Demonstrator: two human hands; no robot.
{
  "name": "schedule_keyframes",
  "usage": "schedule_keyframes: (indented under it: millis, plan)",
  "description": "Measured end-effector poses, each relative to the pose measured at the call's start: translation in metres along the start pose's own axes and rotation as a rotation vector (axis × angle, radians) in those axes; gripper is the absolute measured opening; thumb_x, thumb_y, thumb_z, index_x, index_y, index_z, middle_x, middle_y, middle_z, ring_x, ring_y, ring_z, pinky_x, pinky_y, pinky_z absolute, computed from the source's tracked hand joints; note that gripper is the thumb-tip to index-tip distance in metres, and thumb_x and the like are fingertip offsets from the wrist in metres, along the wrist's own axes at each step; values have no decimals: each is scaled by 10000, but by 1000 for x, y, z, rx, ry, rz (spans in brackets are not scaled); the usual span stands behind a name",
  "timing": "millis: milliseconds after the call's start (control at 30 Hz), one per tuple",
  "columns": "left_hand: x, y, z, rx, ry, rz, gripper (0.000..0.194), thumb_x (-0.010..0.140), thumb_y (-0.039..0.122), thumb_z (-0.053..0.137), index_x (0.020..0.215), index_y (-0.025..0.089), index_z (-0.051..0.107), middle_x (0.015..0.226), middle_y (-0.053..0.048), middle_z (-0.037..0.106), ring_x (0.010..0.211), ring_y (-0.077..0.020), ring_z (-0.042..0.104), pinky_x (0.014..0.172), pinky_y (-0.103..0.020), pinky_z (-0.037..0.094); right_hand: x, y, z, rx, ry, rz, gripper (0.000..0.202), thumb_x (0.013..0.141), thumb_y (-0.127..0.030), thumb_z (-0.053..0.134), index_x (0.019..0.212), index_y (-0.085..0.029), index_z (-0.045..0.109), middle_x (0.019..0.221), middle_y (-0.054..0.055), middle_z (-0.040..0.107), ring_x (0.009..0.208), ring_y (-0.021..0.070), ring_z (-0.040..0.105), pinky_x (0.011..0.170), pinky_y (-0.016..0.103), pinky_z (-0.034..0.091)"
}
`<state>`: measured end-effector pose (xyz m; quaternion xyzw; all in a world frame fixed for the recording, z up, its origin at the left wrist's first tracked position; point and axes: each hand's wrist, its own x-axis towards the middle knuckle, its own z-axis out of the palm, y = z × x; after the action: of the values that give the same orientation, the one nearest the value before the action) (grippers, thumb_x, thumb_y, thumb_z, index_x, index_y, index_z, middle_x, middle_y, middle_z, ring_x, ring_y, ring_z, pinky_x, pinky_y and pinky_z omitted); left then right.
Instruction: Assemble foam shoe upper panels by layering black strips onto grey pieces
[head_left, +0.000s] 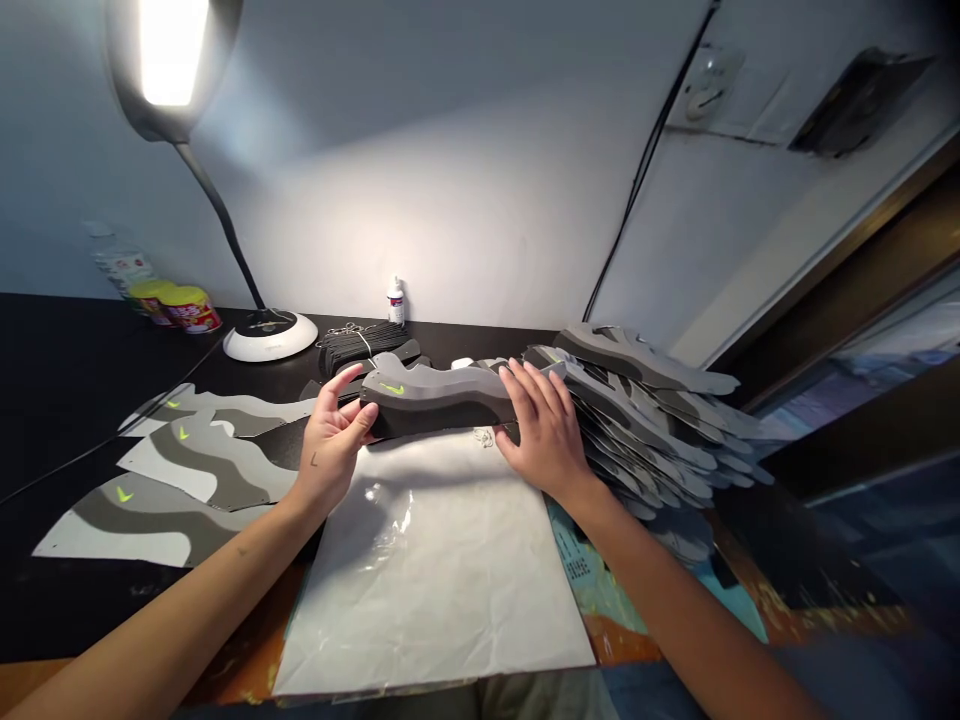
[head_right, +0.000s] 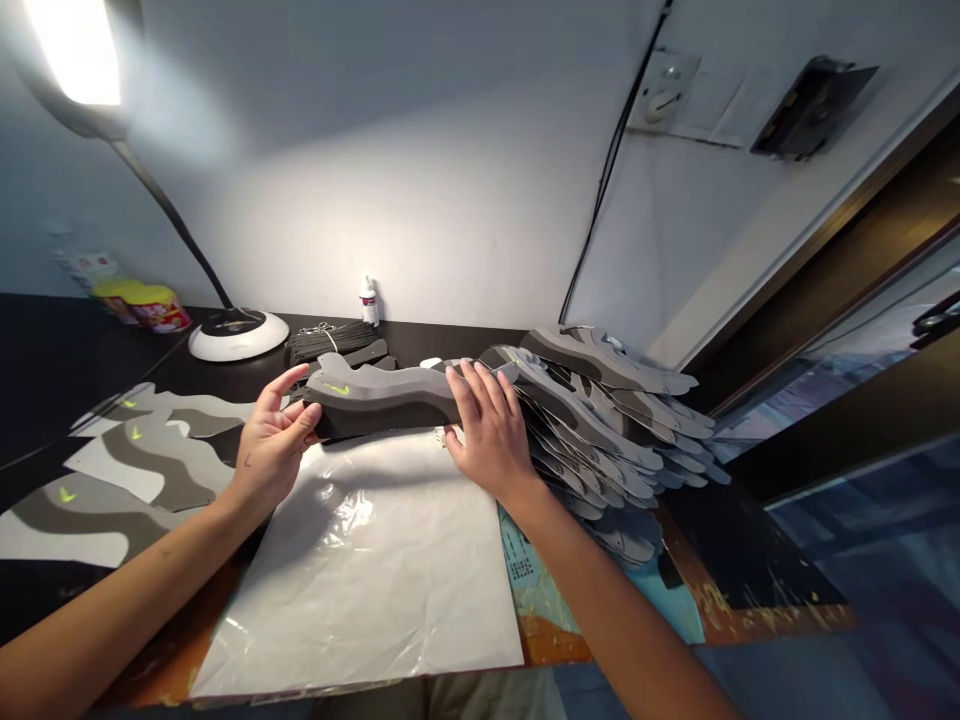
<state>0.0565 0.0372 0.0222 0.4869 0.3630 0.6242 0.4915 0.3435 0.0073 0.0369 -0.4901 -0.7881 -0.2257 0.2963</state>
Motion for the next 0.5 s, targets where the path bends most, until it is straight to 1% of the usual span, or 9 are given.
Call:
schedule_keyframes:
  millis: [167, 300, 367, 500]
  plan:
    - [0, -2, -1, -33, 13, -54, 918, 741, 515, 916, 1500, 225, 488, 862, -36, 738, 690, -172, 697, 558, -215, 537, 6, -2, -2, 27, -39, -7, 755, 922, -254, 625, 1619, -141, 354, 1561, 168, 571, 1470, 353, 492, 1295, 598, 291]
    - [1, 1, 2, -86, 44, -110, 890, 726, 472, 917, 1477, 219, 511, 841, -18, 736, 728, -183, 727, 628, -237, 599, 14, -4, -6, 61, -80, 13, 759, 876, -262, 638, 1589, -152, 401, 1424, 150, 652, 1336, 338, 586, 1309, 591, 272]
    - [1, 4, 4, -96, 60, -132, 859, 730, 452, 902, 1464, 214, 526, 817, -8, 731, 709, -182, 724, 633, -245, 609, 18, -6, -10, 68, -88, 17, 755, 858, -263, 642, 1573, -156, 425, 1386, 146, 662, 1285, 335, 606, 1306, 578, 282]
    - [-1, 6, 7, -84, 55, -149, 854, 730, 460, 882, 1465, 206, 531, 848, -27, 742, 716, -201, 727, 593, -255, 606, 22, -8, -17, 63, -101, 8, 730, 844, -247, 644, 1546, -164, 462, 1369, 146, 658, 1281, 335, 595, 1279, 536, 325]
